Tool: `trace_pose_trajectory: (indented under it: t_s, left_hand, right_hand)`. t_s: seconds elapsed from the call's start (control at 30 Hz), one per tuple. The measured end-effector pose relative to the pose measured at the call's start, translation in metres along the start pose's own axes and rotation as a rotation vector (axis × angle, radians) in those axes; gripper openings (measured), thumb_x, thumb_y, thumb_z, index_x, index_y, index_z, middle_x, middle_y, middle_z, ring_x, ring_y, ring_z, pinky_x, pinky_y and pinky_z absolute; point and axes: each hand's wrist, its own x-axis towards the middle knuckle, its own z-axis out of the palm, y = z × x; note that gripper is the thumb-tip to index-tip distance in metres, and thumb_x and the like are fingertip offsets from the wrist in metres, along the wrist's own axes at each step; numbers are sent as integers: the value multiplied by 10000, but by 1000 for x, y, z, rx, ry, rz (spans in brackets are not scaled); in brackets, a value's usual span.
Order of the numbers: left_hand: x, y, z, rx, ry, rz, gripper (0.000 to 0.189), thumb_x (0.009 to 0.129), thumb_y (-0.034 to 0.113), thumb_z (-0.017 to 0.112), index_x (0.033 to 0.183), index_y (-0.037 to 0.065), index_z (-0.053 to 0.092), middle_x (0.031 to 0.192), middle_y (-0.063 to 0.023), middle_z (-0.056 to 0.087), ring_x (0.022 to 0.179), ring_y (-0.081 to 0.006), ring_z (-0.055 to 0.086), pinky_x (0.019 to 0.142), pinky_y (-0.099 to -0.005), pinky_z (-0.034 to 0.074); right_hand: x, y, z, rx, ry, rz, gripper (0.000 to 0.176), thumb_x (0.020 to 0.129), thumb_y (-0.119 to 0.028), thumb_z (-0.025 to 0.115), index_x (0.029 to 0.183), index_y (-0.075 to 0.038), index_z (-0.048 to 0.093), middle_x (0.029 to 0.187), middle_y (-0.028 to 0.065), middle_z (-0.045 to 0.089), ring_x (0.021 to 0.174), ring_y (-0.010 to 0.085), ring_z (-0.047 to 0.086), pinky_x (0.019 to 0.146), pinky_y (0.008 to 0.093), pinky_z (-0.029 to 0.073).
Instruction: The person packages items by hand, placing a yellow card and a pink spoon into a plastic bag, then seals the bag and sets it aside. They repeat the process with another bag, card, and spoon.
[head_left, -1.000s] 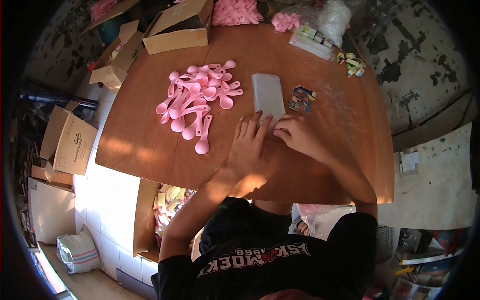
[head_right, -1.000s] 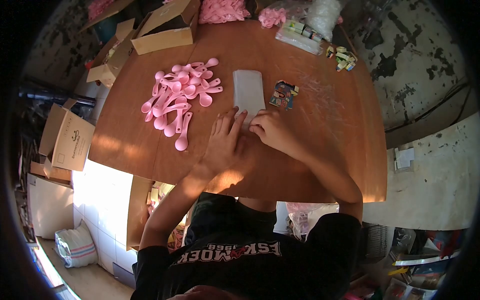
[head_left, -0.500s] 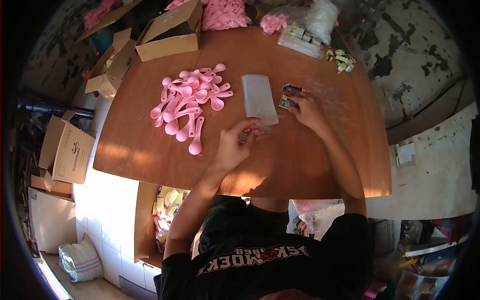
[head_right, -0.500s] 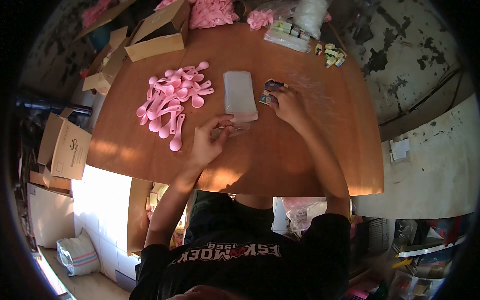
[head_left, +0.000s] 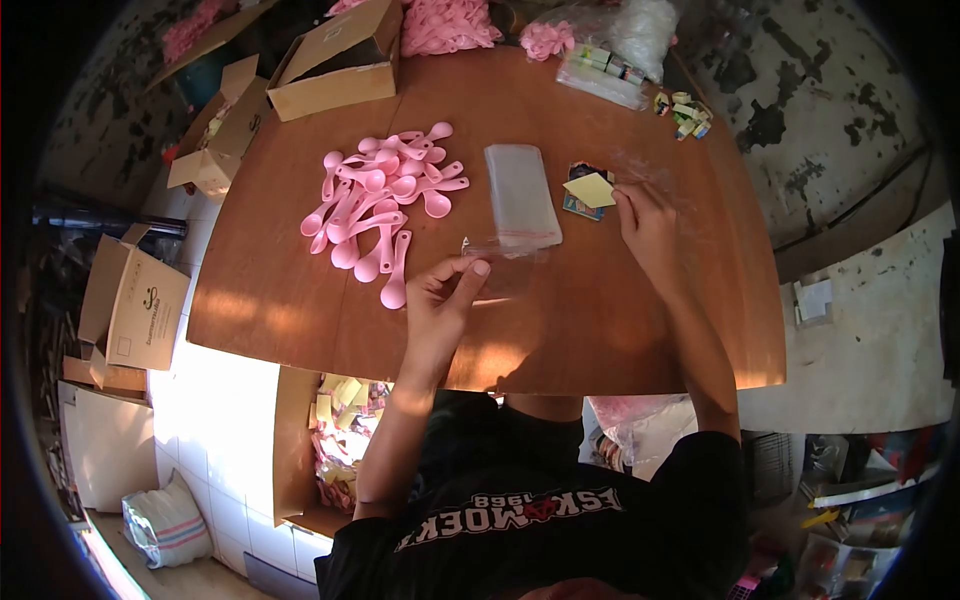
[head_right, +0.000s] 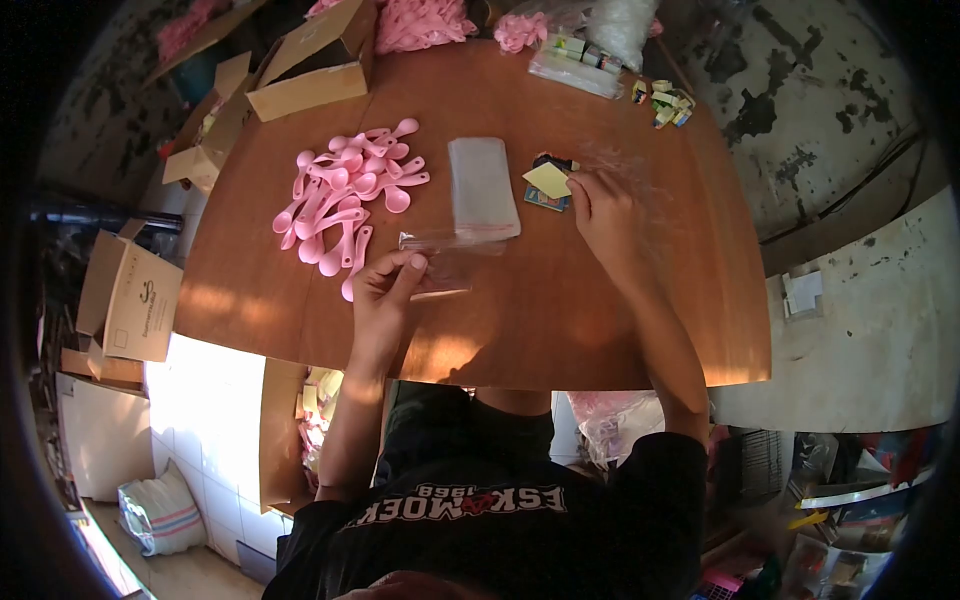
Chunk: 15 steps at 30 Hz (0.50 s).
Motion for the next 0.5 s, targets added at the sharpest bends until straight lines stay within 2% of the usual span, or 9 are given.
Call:
trace_pose_trajectory:
  t_s: [0.03, 0.07, 0.13, 0.17, 0.23, 0.33, 0.4, 0.5]
  left_hand:
    - [-1, 1, -2, 1, 2, -5, 171, 925, 116, 652, 1016, -21, 700, 879, -27, 678, 772, -81, 594, 729, -231, 487]
    - [-1, 1, -4, 10, 3, -15, 171, 922, 115, 656, 1015, -21, 702, 891, -38, 686, 767, -83, 595, 727, -231, 490]
    - [-2, 3, -6, 19, 4, -37, 171, 919, 113, 659, 1015, -21, 705, 903, -48, 694, 762, -86, 597, 725, -231, 494]
    - [-2, 7, -4, 40, -3, -37, 171, 917, 104, 658, 1020, -25, 703, 900, -50, 696, 776, -93, 607, 740, -232, 497]
    - [-3, 10, 0, 59, -13, -45, 170, 915, 94, 657, 1025, -28, 700, 897, -53, 698, 790, -101, 617, 755, -234, 500]
    - [-4, 11, 1, 33, -76, -94, 158, 907, 60, 657, 1025, -36, 697, 895, -52, 698, 831, -108, 630, 776, -242, 503]
    - [-5, 11, -1, 163, -202, -35, 154, 902, 37, 657, 1030, -41, 694, 909, -57, 699, 866, -111, 638, 795, -246, 503]
    - [-5, 8, -8, 222, -277, 77, 152, 903, 41, 660, 1029, -38, 694, 915, -62, 698, 854, -105, 636, 781, -242, 501]
  right_hand:
    - [2, -6, -9, 66, 92, -15, 59, 854, -51, 669, 885, -1, 664, 865, 135, 681, 763, 277, 658, 681, 345, 519]
    - [1, -16, -19, 68, 86, -11, 59, 854, -51, 669, 885, -1, 664, 865, 135, 681, 763, 277, 658, 681, 345, 519]
    - [-4, -42, -41, 353, 173, 108, 80, 871, -55, 677, 918, 9, 672, 852, 102, 687, 751, 186, 649, 695, 280, 500]
    - [-9, -50, -48, 352, 167, 115, 80, 871, -55, 677, 918, 9, 672, 852, 102, 687, 751, 186, 649, 695, 280, 500]
    - [-19, -64, -61, 671, 109, 228, 101, 888, -65, 675, 935, 24, 674, 849, 77, 684, 769, 127, 618, 715, 244, 476]
    - [-20, -92, -73, 676, 19, 215, 97, 880, -55, 680, 922, 32, 672, 854, 86, 687, 781, 134, 627, 715, 244, 478]
    - [-20, -99, -71, 671, -11, 214, 87, 875, -42, 682, 923, 30, 671, 851, 86, 687, 778, 135, 630, 720, 246, 482]
    - [-15, -99, -62, 647, 19, 135, 83, 865, -30, 684, 922, 29, 674, 828, 95, 682, 738, 152, 627, 679, 254, 483]
